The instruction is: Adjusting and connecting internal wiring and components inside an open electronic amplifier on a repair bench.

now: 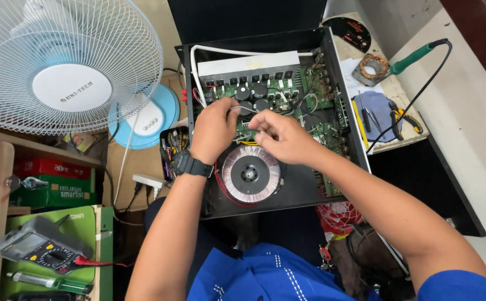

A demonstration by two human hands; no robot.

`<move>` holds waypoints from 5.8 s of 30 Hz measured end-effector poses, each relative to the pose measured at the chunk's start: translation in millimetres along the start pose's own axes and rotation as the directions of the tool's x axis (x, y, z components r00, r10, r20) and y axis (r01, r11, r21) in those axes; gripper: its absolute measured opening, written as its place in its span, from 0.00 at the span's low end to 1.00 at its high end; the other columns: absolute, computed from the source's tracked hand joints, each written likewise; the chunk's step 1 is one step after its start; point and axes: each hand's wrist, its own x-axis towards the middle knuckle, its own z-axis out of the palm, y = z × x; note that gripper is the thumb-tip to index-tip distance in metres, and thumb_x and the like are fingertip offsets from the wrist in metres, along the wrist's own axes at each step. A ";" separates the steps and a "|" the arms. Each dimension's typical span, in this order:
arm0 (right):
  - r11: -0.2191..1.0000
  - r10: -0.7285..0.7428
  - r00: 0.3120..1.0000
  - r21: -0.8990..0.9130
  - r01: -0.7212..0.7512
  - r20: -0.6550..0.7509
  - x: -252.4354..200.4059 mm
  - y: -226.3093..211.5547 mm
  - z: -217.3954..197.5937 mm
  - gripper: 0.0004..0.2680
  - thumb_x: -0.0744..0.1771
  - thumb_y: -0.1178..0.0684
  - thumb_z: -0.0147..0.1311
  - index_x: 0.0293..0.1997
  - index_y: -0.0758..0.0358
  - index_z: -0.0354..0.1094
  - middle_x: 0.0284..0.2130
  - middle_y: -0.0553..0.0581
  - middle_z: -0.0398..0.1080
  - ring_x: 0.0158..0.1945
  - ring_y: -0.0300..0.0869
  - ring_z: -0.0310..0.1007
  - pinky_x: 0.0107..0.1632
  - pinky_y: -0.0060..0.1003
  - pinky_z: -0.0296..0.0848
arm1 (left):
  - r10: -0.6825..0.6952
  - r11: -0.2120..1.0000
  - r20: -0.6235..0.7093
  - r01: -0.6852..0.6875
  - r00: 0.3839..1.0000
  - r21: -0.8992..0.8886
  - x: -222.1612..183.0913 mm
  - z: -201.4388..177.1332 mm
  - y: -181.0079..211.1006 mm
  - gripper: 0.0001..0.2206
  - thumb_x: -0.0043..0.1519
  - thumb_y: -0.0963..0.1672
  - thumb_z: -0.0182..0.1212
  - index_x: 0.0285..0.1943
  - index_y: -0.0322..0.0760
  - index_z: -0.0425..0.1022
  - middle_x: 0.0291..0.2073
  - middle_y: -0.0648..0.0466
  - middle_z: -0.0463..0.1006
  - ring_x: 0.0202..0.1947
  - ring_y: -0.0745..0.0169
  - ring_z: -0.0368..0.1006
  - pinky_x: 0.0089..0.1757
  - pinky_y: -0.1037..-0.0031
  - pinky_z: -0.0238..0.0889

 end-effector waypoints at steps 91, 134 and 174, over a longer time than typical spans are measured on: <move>0.190 -0.114 0.923 -0.903 0.384 0.369 91.9 53.2 63.4 0.07 0.74 0.46 0.54 0.39 0.46 0.76 0.33 0.41 0.71 0.33 0.51 0.81 0.30 0.51 0.79 | 0.312 0.927 -0.147 -0.267 0.939 0.264 -4.8 30.3 -92.8 0.09 0.76 0.37 0.59 0.61 0.40 0.79 0.46 0.55 0.77 0.49 0.57 0.78 0.50 0.67 0.76; 0.917 -0.161 0.985 -0.377 0.129 -0.055 37.6 0.0 -32.3 0.09 0.76 0.64 0.56 0.60 0.66 0.84 0.48 0.60 0.87 0.48 0.45 0.89 0.54 0.42 0.87 | 0.246 0.969 -0.008 -0.246 0.969 -0.033 -10.3 -20.0 -51.7 0.08 0.74 0.35 0.60 0.58 0.37 0.79 0.46 0.48 0.89 0.46 0.43 0.87 0.42 0.51 0.79; 0.834 -0.463 0.828 -0.471 0.287 -0.316 47.9 29.1 -4.2 0.05 0.75 0.65 0.71 0.57 0.68 0.89 0.48 0.60 0.73 0.43 0.46 0.76 0.46 0.41 0.78 | 0.199 0.920 -0.098 -0.220 0.975 -0.325 -17.5 -25.1 -53.5 0.19 0.79 0.49 0.46 0.49 0.39 0.84 0.32 0.54 0.81 0.35 0.57 0.78 0.40 0.61 0.67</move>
